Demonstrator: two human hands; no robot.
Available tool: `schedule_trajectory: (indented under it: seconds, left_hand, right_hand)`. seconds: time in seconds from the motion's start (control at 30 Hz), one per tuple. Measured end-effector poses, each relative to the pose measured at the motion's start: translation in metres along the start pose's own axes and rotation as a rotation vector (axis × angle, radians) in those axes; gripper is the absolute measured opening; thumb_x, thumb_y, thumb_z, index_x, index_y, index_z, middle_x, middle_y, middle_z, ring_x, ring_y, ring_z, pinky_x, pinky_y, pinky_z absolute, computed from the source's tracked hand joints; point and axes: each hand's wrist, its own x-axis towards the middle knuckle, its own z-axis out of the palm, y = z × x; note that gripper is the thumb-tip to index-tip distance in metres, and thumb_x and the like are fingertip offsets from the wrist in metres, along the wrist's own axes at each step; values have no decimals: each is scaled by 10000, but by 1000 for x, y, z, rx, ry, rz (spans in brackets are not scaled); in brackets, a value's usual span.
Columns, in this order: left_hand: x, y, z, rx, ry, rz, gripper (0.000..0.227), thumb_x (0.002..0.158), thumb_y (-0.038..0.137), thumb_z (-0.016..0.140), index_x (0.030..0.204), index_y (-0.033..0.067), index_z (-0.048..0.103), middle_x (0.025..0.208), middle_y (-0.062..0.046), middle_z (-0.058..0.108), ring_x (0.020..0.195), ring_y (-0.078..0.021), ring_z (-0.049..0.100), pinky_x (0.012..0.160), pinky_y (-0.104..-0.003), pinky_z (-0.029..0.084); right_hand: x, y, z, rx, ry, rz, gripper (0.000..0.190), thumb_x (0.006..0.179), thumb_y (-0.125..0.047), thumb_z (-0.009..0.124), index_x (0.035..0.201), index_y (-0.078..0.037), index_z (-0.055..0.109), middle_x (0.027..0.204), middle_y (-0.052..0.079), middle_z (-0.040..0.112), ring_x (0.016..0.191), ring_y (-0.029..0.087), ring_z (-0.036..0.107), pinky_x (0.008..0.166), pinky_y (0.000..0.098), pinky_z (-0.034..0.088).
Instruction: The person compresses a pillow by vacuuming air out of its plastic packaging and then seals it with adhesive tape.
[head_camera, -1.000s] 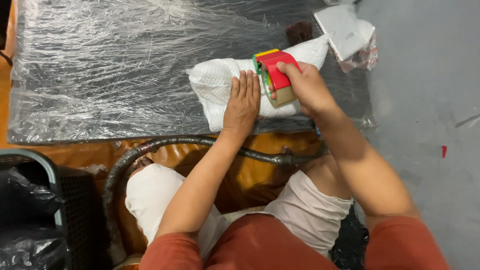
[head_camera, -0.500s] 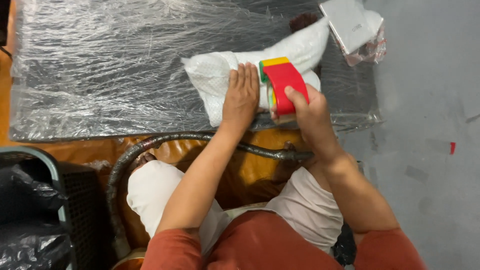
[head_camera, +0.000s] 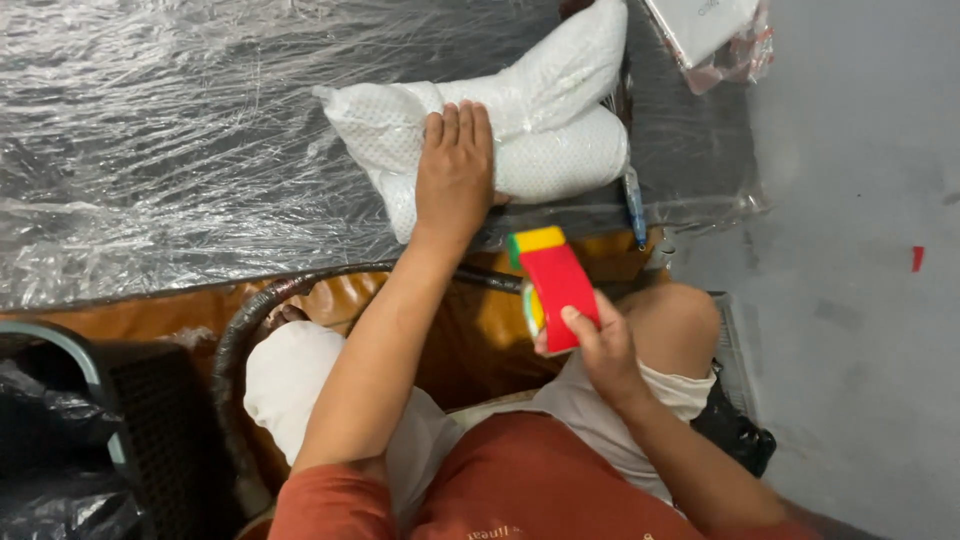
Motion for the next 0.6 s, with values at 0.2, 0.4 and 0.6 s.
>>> schedule_trajectory:
  seconds: [0.2,0.4,0.6]
  left_hand:
    - [1,2,-18,145,-77,57,1230,551,658,863,1380,-161,471,1373,-299,585,1306,-409,552,1160,-481,314]
    - [1,4,-32,149,-150,99,1198,592,578,863,1415,-178,431,1434,-331,523,1357,-435,495,1180,-494,284]
    - [0,-3,-37,44,-322,122,1287,607,564,830,1501,-204,312,1555,-375,371,1478,-475,287,1232,-530,137]
  right_hand:
    - [14,-7,-2,5,-69,4,269,983,-74,509,1189,63,613,814,161,691,641,217,649,649,303,556]
    - [25,-9,-2,65,-106,10,251,984,-75,528,1179,58,615,856,154,686,633,191,632,606,288,551]
    - [28,-19,5,84,-118,36,262,973,-58,523,1187,75,595,915,185,684,670,207,635,625,310,565]
